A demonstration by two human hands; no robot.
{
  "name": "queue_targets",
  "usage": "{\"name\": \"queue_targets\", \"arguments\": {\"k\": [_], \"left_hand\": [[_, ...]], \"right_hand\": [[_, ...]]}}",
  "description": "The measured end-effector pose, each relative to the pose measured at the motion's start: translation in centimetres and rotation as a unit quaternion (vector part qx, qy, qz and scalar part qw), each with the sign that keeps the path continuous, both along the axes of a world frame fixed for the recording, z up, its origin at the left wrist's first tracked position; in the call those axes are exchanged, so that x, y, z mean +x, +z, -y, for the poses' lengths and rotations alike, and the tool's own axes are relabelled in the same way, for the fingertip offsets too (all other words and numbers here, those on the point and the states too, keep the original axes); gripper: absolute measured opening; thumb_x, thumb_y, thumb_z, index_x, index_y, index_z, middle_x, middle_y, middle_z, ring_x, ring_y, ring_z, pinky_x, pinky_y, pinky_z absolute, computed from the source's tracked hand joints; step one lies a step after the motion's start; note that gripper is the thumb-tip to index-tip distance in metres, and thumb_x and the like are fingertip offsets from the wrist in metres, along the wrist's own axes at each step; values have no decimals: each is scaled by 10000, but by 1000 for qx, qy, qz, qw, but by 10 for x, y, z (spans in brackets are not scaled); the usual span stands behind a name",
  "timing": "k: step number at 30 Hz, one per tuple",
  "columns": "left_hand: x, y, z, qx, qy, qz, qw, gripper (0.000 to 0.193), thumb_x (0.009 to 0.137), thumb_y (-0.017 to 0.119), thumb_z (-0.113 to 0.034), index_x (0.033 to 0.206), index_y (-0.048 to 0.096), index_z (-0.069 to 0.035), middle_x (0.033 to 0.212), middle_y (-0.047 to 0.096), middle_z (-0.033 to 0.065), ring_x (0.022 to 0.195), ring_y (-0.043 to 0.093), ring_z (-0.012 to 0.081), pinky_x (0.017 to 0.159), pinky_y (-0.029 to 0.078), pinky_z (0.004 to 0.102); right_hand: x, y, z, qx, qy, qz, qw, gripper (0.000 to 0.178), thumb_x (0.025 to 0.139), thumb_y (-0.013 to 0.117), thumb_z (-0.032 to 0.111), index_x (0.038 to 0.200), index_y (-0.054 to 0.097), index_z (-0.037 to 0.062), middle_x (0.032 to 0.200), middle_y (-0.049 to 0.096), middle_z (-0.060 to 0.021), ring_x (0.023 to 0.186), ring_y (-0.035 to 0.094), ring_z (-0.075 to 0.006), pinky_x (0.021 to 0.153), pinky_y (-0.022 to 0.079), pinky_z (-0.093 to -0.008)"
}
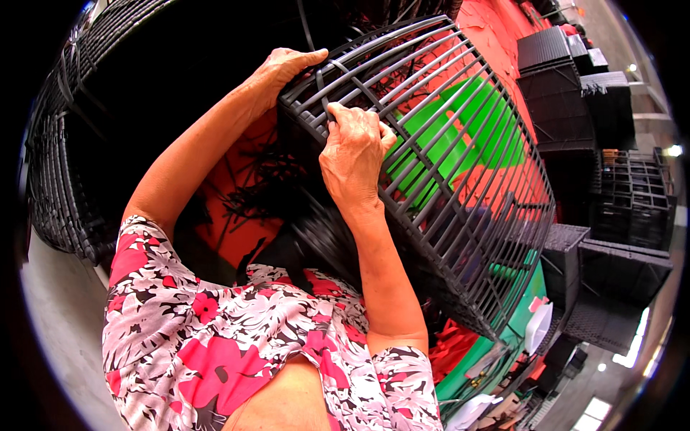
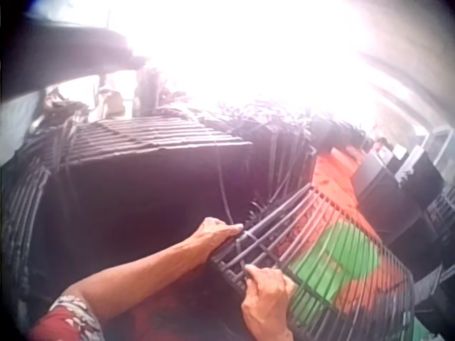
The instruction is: The person weaves black synthetic strips through the frame of a piece of furniture, wrapping the strips around the bars and tucking the ends to secure them.
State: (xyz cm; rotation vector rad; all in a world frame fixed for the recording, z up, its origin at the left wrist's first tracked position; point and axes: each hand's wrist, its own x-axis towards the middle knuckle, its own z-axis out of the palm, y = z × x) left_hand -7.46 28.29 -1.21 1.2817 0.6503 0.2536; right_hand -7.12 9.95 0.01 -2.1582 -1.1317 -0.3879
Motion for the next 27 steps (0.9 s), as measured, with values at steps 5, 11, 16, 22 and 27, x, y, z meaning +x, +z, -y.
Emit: {"name": "queue_targets", "arguments": {"k": [5, 11, 16, 22, 27], "left_hand": [[9, -11, -10, -39, 38, 22, 998, 305, 734, 727, -314, 734, 617, -29, 612, 575, 51, 471, 504, 128, 471, 414, 263], [18, -19, -26, -232, 72, 53, 969, 152, 748, 702, -101, 806, 583, -28, 677, 604, 94, 643, 613, 203, 606, 529, 359], [11, -27, -38, -191, 197, 132, 952, 323, 644, 694, 31, 929, 546, -10, 738, 616, 99, 644, 620, 220, 641, 515, 366], [-29, -29, -26, -147, 253, 156, 943, 299, 717, 682, -20, 984, 552, 13, 766, 625, 70, 718, 622, 185, 680, 508, 340], [-54, -22, 7, -89, 242, 95, 962, 301, 805, 686, -244, 942, 551, -12, 738, 601, 56, 632, 593, 153, 556, 493, 258]], "right_hand": [[-3, 1, -1, -14, 2, 6, 1000, 182, 790, 578, 57, 962, 634, 78, 870, 606, -38, 909, 537, -211, 877, 300, -381], [-1, 0, -3, -16, 18, -2, 1000, 184, 790, 583, 59, 964, 638, 79, 875, 604, -41, 919, 532, -210, 886, 298, -389], [-7, 5, -3, -17, 17, 8, 1000, 185, 784, 608, 89, 967, 639, 78, 886, 603, -41, 924, 531, -222, 900, 301, -405], [-13, 9, -5, -71, -16, 28, 997, 368, 720, 714, 298, 1014, 635, 92, 1067, 513, -78, 1029, 454, -272, 890, 317, -456], [-14, 9, -6, -92, -13, 34, 995, 352, 734, 699, 284, 1017, 633, 86, 1120, 510, -71, 1059, 455, -266, 927, 287, -464]]}}
